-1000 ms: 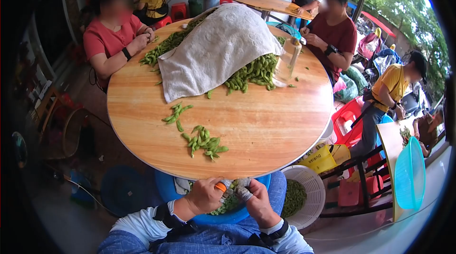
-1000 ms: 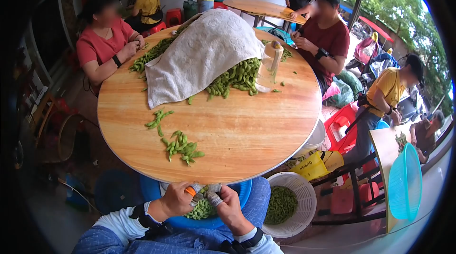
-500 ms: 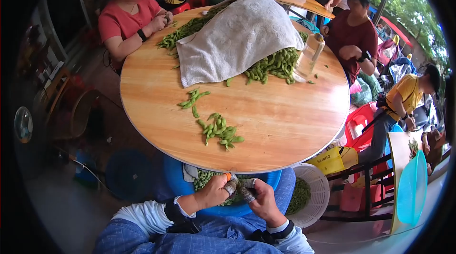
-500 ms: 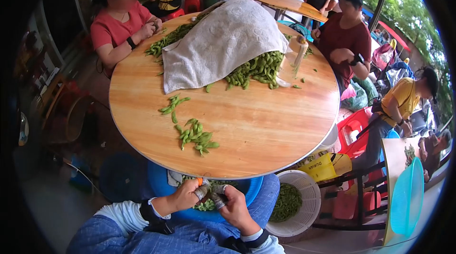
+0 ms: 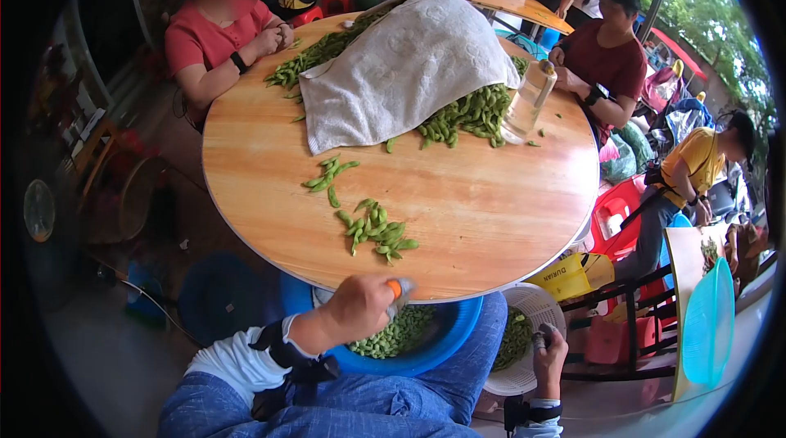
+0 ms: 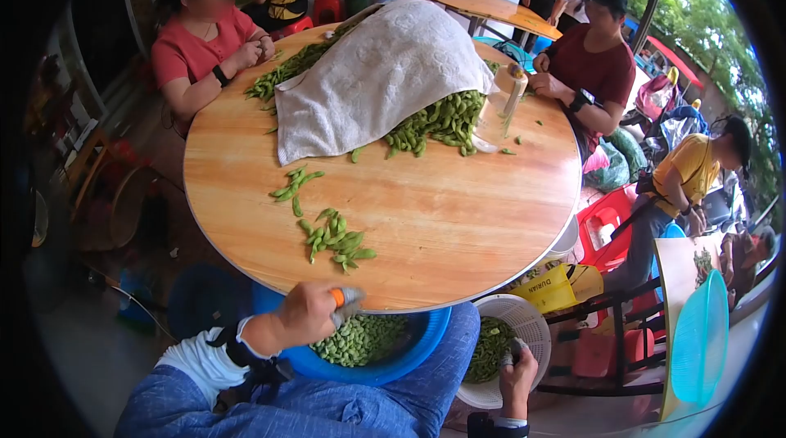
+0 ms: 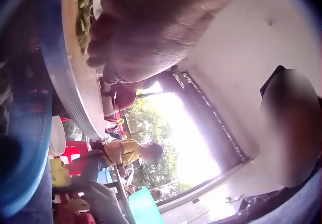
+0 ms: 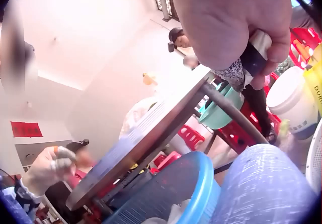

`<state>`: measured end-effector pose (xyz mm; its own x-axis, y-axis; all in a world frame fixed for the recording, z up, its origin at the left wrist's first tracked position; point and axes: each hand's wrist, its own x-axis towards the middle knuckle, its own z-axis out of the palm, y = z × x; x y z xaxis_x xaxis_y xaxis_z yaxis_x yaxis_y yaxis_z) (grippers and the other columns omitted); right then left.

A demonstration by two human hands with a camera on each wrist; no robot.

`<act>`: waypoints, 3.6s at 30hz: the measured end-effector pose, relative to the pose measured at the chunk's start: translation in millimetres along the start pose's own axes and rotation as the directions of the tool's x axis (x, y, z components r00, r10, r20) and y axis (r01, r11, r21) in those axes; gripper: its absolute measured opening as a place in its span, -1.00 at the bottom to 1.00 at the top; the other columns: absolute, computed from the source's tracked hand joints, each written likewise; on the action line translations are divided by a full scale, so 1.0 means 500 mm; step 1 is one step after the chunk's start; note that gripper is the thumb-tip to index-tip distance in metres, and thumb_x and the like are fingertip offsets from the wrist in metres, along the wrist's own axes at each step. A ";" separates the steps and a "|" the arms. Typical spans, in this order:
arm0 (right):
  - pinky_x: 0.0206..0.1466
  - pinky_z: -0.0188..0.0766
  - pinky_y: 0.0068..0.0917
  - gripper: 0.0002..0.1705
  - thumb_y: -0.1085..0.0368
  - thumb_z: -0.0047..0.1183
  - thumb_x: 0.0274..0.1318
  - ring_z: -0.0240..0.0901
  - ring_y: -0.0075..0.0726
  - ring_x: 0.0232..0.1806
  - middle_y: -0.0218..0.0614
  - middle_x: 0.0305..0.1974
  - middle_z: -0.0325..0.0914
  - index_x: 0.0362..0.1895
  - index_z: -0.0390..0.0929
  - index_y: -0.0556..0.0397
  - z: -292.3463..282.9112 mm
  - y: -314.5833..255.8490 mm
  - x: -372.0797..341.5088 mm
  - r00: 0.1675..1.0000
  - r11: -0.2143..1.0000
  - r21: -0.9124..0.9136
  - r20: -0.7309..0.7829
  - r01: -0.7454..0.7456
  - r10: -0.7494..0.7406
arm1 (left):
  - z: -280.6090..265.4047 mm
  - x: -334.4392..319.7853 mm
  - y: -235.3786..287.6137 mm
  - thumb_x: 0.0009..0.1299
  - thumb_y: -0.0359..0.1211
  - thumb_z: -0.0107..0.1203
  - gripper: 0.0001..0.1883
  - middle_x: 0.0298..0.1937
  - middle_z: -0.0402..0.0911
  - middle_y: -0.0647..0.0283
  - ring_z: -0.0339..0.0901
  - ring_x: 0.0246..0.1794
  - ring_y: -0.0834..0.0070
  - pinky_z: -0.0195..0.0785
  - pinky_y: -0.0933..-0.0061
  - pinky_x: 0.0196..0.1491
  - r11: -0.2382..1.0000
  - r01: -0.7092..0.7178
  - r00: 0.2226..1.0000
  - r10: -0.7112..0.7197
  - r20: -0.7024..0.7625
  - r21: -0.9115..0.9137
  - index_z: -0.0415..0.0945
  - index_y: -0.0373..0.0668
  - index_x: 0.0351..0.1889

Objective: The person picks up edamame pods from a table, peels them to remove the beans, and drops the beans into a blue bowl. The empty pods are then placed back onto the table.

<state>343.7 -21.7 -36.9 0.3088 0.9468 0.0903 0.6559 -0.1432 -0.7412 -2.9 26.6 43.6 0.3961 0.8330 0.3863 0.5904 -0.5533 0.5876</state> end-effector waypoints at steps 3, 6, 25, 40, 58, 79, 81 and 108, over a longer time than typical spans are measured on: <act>-0.33 0.29 -0.60 -0.77 0.48 -0.10 -0.16 0.36 -0.52 -0.46 -0.29 -0.50 0.47 -0.31 0.46 0.28 0.012 0.012 -0.017 1.000 0.988 0.152 0.016 -0.018 0.016 | 0.004 0.082 -0.041 0.04 -0.51 -0.03 -0.85 -0.49 0.45 0.07 0.44 -0.43 0.14 0.32 0.25 -0.38 0.979 -0.046 0.999 0.042 0.023 0.199 0.41 -0.28 -0.39; -0.25 0.31 -0.61 -0.77 0.50 -0.06 -0.12 0.39 -0.51 -0.38 -0.26 -0.43 0.50 -0.27 0.46 0.30 0.036 -0.006 -0.025 0.996 0.971 0.234 0.082 -0.046 0.028 | 0.028 0.131 -0.093 0.05 -0.49 -0.02 -0.89 -0.42 0.47 0.04 0.44 -0.38 0.11 0.31 0.24 -0.33 0.929 -0.018 0.970 -0.074 0.233 0.369 0.39 -0.30 -0.44; -0.27 0.28 -0.62 -0.64 0.52 -0.04 -0.16 0.37 -0.46 -0.34 -0.29 -0.38 0.45 -0.15 0.42 0.14 0.177 -0.327 -0.007 0.794 0.672 0.740 0.383 0.043 -0.472 | 0.039 0.010 0.026 0.14 -0.54 0.09 -0.81 -0.39 0.47 0.38 0.40 -0.35 0.66 0.28 0.63 -0.28 0.734 0.048 0.979 -0.170 -0.115 -0.678 0.46 -0.24 -0.26; -0.23 0.31 -0.54 -0.65 0.44 0.06 -0.16 0.38 -0.46 -0.29 -0.34 -0.35 0.46 -0.16 0.40 0.15 0.135 -0.312 -0.010 0.848 0.828 0.560 0.433 0.011 -0.305 | 0.051 -0.016 0.003 0.33 -0.34 -0.20 -0.83 -0.62 0.31 0.41 0.18 -0.65 0.74 0.03 0.74 -0.61 -0.002 0.611 0.753 -0.308 0.582 -0.792 0.38 -0.21 -0.32; -0.22 0.26 -0.66 -0.74 0.28 0.00 0.01 0.35 -0.59 -0.32 -0.41 -0.31 0.47 -0.22 0.43 0.17 0.173 -0.271 -0.032 0.730 0.433 0.741 0.642 -0.512 -0.234 | 0.078 -0.026 0.022 0.27 -0.43 -0.15 -0.80 -0.37 0.49 0.35 0.35 -0.36 0.67 0.23 0.62 -0.26 0.486 0.425 0.900 -0.319 0.297 -0.764 0.45 -0.34 -0.27; -0.07 0.26 -0.58 -0.72 0.39 -0.07 0.05 0.33 -0.54 -0.19 -0.36 -0.20 0.43 -0.12 0.34 0.22 0.191 -0.278 -0.054 0.759 0.311 0.851 0.520 -0.423 -0.392 | 0.075 -0.039 0.010 -0.04 -0.46 0.01 -0.67 -0.29 0.45 0.00 0.42 -0.30 0.06 0.32 0.25 -0.30 0.964 -0.043 0.998 0.029 -0.056 -0.261 0.37 -0.31 -0.25; -0.07 0.25 -0.58 -0.71 0.39 -0.07 0.05 0.33 -0.53 -0.17 -0.35 -0.19 0.43 -0.10 0.33 0.23 0.192 -0.274 -0.056 0.770 0.352 0.867 0.483 -0.354 -0.416 | 0.082 -0.044 0.010 0.03 -0.44 0.01 -0.67 -0.30 0.45 -0.01 0.43 -0.31 0.05 0.31 0.26 -0.29 0.928 0.050 0.998 -0.059 -0.012 -0.369 0.35 -0.29 -0.20; -0.40 0.27 -0.36 -0.76 0.57 -0.01 -0.42 0.31 -0.02 -0.45 -0.10 -0.51 0.34 -0.46 0.37 0.20 0.210 -0.269 -0.061 0.742 0.763 0.507 0.309 0.401 -0.595 | 0.102 -0.082 0.003 0.23 -0.49 -0.24 -0.77 -0.57 0.30 0.49 0.15 -0.65 0.77 0.02 0.70 -0.58 0.395 0.557 0.807 -0.466 0.362 -0.731 0.32 -0.19 -0.16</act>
<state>174.0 -1.1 -9.9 -0.3743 0.8765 0.3026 0.2749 0.4166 -0.8665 17.4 -8.8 -7.5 0.2990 0.9285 -0.2200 -0.0604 0.2486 0.9667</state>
